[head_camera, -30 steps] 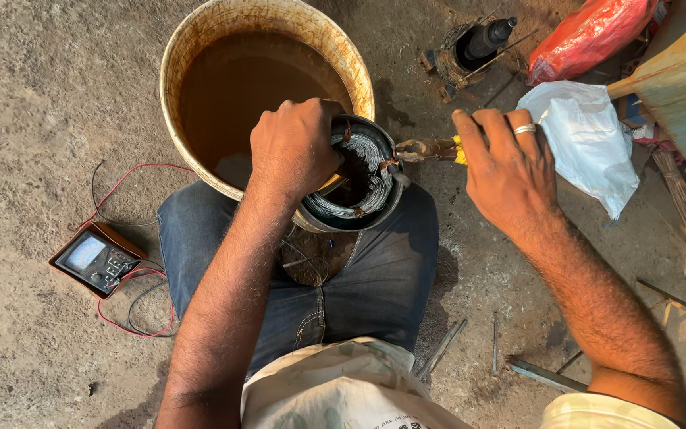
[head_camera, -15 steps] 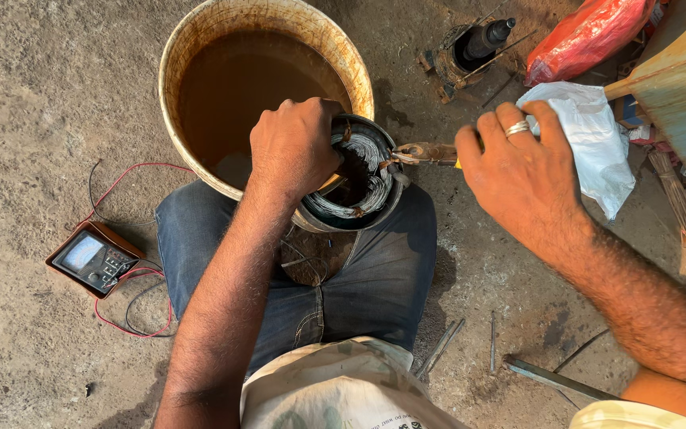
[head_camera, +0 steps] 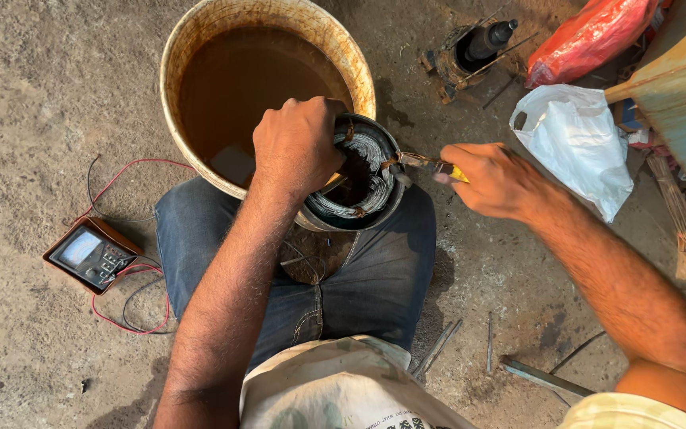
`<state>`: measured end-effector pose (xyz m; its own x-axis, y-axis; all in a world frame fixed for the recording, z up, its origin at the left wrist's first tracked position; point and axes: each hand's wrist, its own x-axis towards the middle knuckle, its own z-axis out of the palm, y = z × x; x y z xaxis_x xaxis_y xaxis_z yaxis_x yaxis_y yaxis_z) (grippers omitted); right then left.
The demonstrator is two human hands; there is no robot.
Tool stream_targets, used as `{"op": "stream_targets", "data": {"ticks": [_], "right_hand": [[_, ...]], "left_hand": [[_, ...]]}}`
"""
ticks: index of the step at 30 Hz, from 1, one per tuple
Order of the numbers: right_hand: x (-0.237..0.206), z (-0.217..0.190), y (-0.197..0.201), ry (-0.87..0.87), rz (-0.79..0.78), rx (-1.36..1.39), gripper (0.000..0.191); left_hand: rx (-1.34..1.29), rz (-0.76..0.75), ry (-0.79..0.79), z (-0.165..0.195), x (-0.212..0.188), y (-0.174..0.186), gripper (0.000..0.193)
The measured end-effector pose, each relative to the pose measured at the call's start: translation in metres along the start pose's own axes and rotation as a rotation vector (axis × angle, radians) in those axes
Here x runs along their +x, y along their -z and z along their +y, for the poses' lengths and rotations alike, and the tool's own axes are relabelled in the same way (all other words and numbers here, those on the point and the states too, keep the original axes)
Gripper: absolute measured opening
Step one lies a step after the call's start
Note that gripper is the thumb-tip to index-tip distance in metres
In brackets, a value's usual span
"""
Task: The person strips insulation from several colored wires using pliers, then handles a cylindrical coil and uses pliers to cut and adjust wires within it. A multimeter is visible nearby on the ground.
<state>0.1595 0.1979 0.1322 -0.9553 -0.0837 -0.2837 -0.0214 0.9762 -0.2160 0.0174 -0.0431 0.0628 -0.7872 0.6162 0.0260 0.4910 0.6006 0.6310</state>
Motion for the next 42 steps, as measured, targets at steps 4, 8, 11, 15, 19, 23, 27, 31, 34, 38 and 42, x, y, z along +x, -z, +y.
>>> {"op": "stream_targets", "data": {"ticks": [4, 8, 11, 15, 19, 23, 27, 31, 34, 38, 42], "right_hand": [[0.013, 0.015, -0.023, 0.202, 0.097, 0.087, 0.022], [0.025, 0.014, -0.045, 0.271, 0.106, 0.311, 0.027], [0.028, 0.005, -0.053, 0.306, 0.146, 0.429, 0.041], [0.02, 0.004, -0.054, 0.222, 0.121, 0.476, 0.041], [0.003, 0.003, -0.037, 0.064, 0.21, 0.117, 0.036], [-0.012, 0.001, -0.02, 0.038, 0.285, -0.037, 0.045], [-0.021, -0.001, -0.019, 0.041, 0.336, -0.189, 0.05], [-0.027, -0.005, -0.021, 0.079, 0.392, -0.472, 0.048], [-0.03, -0.011, -0.017, 0.114, 0.43, -0.655, 0.045], [-0.032, -0.022, -0.009, 0.084, 0.428, -0.786, 0.044], [-0.034, -0.032, -0.003, 0.059, 0.417, -0.901, 0.045]], "left_hand": [[-0.031, -0.002, 0.02, -0.002, 0.001, -0.001, 0.044], [0.006, 0.009, -0.009, -0.003, 0.001, -0.001, 0.042], [0.013, -0.022, 0.018, -0.004, 0.002, -0.001, 0.038], [0.038, -0.049, 0.017, -0.004, 0.006, -0.001, 0.042], [0.055, -0.093, 0.068, -0.003, 0.006, -0.002, 0.044], [0.045, -0.046, 0.022, -0.003, 0.005, -0.002, 0.045], [0.056, -0.054, 0.034, -0.002, 0.007, -0.003, 0.042], [0.056, -0.035, 0.016, -0.003, 0.007, -0.005, 0.045], [0.061, -0.035, 0.02, -0.003, 0.007, -0.005, 0.041], [0.05, -0.038, 0.01, -0.003, 0.008, -0.004, 0.046], [0.06, -0.057, 0.02, -0.002, 0.008, -0.004, 0.041]]}}
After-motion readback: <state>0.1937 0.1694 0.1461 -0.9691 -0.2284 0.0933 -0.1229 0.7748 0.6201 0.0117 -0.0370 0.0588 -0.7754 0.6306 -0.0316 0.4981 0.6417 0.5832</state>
